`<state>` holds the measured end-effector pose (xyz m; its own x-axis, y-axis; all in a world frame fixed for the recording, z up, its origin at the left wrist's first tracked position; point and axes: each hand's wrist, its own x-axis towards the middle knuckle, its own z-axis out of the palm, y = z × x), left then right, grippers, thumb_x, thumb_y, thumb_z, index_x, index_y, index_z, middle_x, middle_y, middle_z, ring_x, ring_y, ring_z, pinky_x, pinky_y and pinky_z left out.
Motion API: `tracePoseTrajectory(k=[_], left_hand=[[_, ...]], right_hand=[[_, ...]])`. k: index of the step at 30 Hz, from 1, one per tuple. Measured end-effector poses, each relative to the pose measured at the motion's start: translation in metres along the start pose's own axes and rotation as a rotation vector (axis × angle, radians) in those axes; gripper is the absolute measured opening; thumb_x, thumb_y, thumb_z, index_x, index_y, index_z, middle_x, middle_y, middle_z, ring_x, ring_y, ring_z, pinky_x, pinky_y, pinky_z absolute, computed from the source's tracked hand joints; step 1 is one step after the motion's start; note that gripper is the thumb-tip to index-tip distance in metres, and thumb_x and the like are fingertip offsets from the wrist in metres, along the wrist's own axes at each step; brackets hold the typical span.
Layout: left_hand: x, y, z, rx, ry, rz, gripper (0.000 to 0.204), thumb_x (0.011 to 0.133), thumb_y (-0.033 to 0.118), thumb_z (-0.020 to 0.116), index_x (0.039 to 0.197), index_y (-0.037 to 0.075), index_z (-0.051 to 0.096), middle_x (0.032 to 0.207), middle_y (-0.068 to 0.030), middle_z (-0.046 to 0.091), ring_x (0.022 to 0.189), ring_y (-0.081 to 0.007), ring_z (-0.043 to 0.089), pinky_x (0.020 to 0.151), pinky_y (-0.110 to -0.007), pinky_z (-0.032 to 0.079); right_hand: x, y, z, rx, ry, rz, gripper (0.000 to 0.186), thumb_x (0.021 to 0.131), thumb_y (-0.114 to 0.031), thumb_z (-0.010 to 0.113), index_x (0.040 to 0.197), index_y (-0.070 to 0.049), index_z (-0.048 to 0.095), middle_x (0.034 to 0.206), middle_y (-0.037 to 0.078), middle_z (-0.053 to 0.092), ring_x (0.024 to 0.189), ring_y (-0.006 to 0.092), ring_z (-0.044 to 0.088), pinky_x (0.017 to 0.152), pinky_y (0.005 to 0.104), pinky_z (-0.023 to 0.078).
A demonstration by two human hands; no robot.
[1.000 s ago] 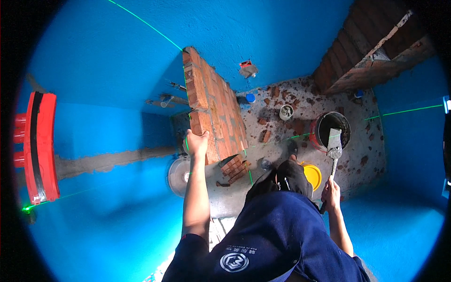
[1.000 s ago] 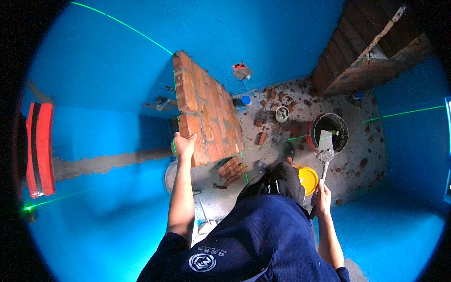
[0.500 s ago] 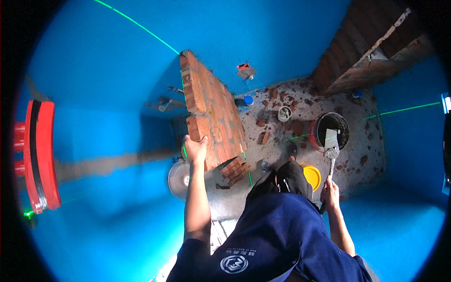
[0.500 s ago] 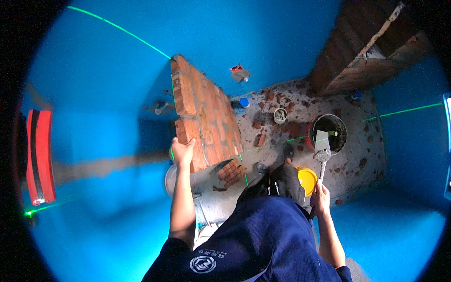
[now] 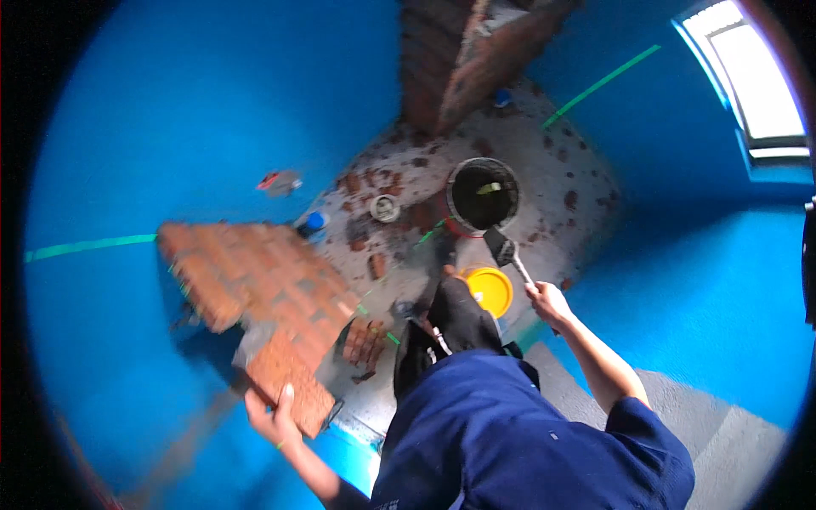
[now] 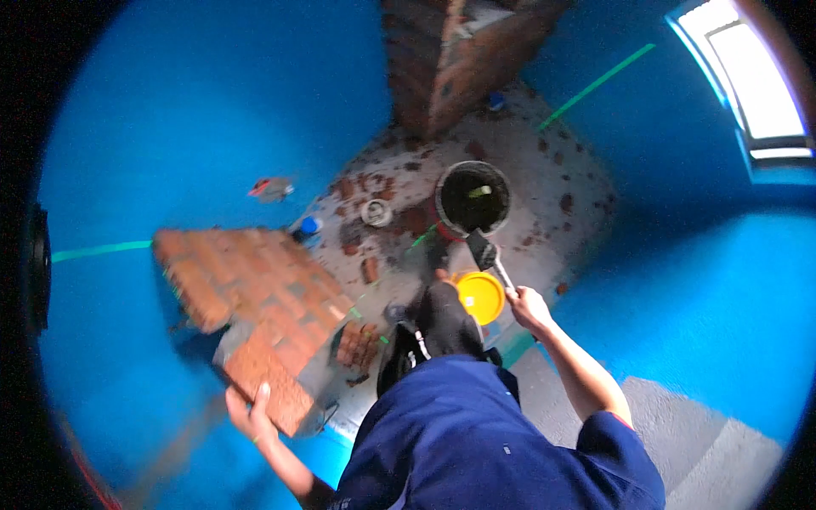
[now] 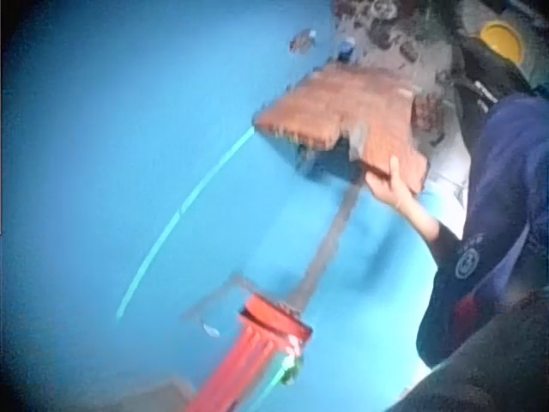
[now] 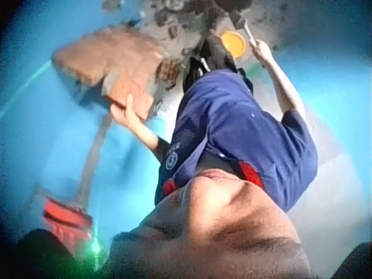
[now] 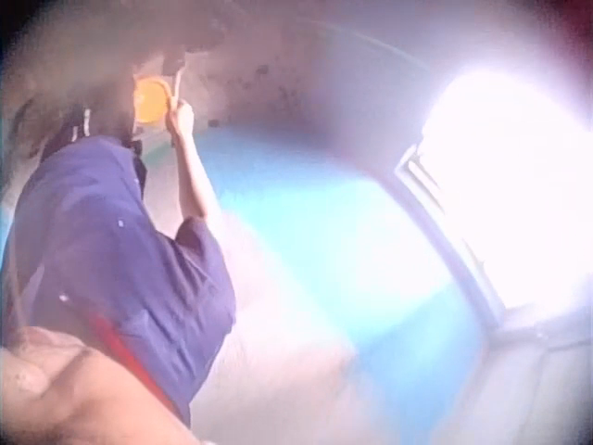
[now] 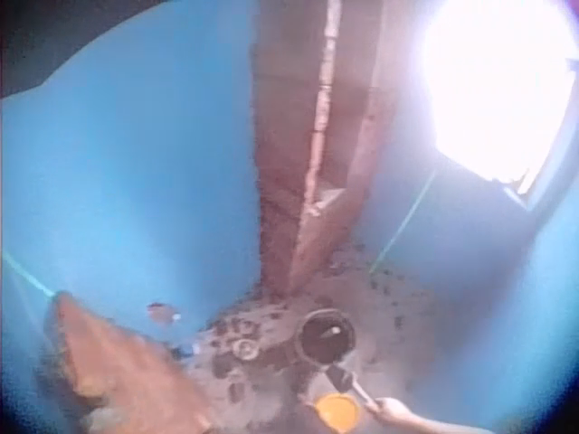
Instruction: The person builds a brick partition by scooping mortar from a bucket with a trowel, applying the mortar to bricks, placing the bricks onto the wall structure, and scraping off excess mortar with the trowel.
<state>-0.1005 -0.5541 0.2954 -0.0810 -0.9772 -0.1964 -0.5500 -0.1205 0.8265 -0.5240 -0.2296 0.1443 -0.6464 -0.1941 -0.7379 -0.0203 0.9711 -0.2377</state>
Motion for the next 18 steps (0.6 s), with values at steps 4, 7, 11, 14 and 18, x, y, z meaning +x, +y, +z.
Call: tracePoseTrajectory(k=[4, 7, 11, 14, 18], left_hand=[[-0.01, 0.008, 0.057, -0.093, -0.13, -0.092, 0.047, 0.068, -0.002, 0.078, 0.108, -0.004, 0.054, 0.108, -0.0094, 0.061, 0.099, -0.0191, 0.058, 0.091, -0.035, 0.047], [-0.012, 0.002, 0.11, -0.025, -0.173, -0.192, 0.047, 0.067, -0.003, 0.078, 0.107, -0.004, 0.053, 0.105, -0.0088, 0.06, 0.096, -0.0189, 0.057, 0.088, -0.034, 0.048], [-0.008, -0.003, 0.161, 0.112, -0.188, -0.204, 0.052, 0.065, 0.0, 0.079, 0.11, -0.004, 0.052, 0.105, -0.0113, 0.06, 0.097, -0.0202, 0.057, 0.087, -0.035, 0.048], [-0.005, -0.008, 0.194, 0.181, -0.204, -0.26, 0.056, 0.064, 0.002, 0.08, 0.112, -0.004, 0.052, 0.107, -0.0122, 0.059, 0.098, -0.0212, 0.058, 0.087, -0.036, 0.049], [0.005, -0.016, 0.231, 0.271, -0.234, -0.269, 0.059, 0.064, 0.004, 0.081, 0.114, -0.003, 0.051, 0.11, -0.0138, 0.059, 0.102, -0.0232, 0.058, 0.088, -0.038, 0.049]], right_hand=[[0.065, 0.015, -0.015, -0.225, -0.022, 0.033, 0.039, 0.091, -0.036, 0.051, 0.092, 0.0, 0.067, 0.088, 0.026, 0.066, 0.088, 0.0425, 0.065, 0.08, 0.0499, 0.051], [0.126, 0.019, -0.032, -0.264, -0.059, -0.012, 0.041, 0.091, -0.037, 0.052, 0.089, 0.001, 0.068, 0.085, 0.028, 0.065, 0.086, 0.0438, 0.065, 0.079, 0.0498, 0.052], [0.206, 0.004, -0.05, -0.488, -0.061, 0.045, 0.036, 0.09, -0.033, 0.051, 0.091, -0.002, 0.069, 0.092, 0.022, 0.069, 0.089, 0.0384, 0.067, 0.077, 0.0471, 0.054], [0.277, -0.009, -0.059, -0.623, -0.08, -0.011, 0.031, 0.088, -0.027, 0.05, 0.088, -0.002, 0.07, 0.094, 0.019, 0.07, 0.09, 0.036, 0.068, 0.077, 0.0453, 0.055], [0.368, -0.015, -0.04, -0.674, -0.065, 0.059, 0.029, 0.082, -0.022, 0.051, 0.094, -0.006, 0.072, 0.101, 0.017, 0.07, 0.095, 0.0346, 0.068, 0.081, 0.0423, 0.055]])
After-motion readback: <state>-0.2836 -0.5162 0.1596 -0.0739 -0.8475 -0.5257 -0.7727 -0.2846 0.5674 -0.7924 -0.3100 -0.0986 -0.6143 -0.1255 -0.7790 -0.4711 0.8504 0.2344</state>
